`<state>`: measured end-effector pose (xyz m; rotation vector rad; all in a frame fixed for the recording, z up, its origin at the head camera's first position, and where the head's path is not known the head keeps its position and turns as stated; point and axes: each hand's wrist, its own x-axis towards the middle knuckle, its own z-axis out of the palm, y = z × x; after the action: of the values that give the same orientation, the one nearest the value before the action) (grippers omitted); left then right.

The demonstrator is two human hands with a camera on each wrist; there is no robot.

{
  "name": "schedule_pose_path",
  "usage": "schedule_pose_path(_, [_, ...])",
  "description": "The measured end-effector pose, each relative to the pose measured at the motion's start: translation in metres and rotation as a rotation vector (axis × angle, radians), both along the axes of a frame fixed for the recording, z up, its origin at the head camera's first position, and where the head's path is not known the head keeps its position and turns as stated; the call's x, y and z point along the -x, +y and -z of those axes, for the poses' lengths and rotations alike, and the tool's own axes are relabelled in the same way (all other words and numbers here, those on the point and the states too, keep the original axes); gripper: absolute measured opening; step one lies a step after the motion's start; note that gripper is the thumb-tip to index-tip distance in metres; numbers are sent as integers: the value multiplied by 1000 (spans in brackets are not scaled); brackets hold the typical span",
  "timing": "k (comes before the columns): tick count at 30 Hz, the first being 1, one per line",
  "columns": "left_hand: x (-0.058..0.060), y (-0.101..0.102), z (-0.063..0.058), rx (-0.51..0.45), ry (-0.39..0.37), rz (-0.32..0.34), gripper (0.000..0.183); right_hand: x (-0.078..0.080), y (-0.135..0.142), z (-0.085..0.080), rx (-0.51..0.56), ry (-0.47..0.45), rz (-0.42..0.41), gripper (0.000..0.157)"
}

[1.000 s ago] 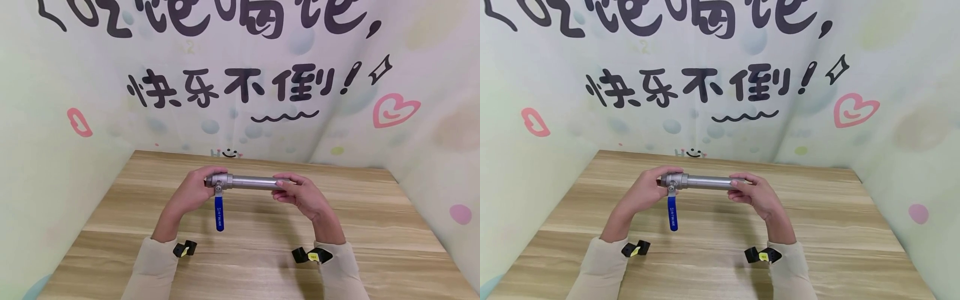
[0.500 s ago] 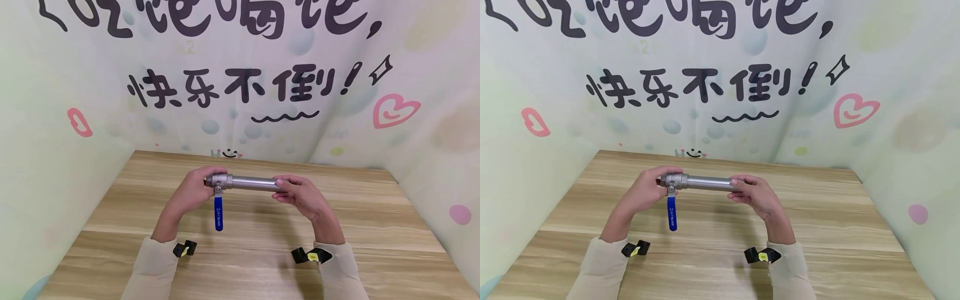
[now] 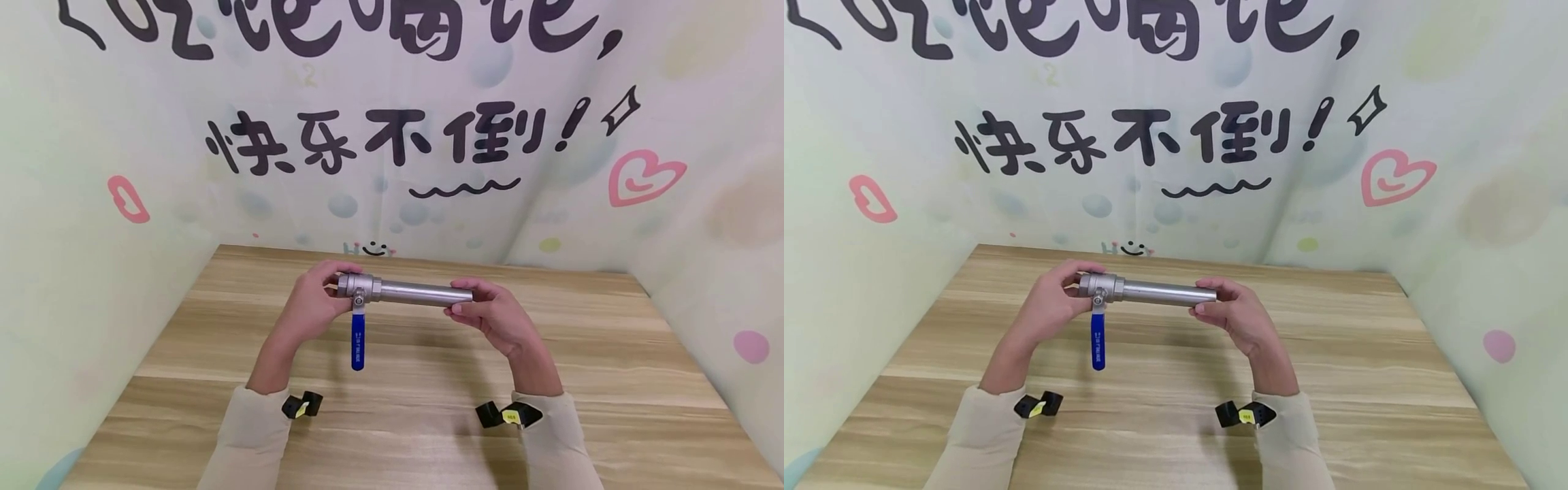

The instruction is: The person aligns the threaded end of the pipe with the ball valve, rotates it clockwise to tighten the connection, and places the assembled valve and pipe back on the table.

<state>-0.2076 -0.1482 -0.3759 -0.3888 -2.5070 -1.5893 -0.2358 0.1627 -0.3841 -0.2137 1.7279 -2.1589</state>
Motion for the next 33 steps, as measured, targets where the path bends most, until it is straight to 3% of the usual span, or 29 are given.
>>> schedule_pose_path(11, [1, -3, 0, -81, -81, -10, 39, 1, 3, -1, 29, 12, 13, 40])
schedule_pose_path(33, [2, -2, 2, -105, -91, 25, 37, -1, 2, -3, 43, -19, 38, 12])
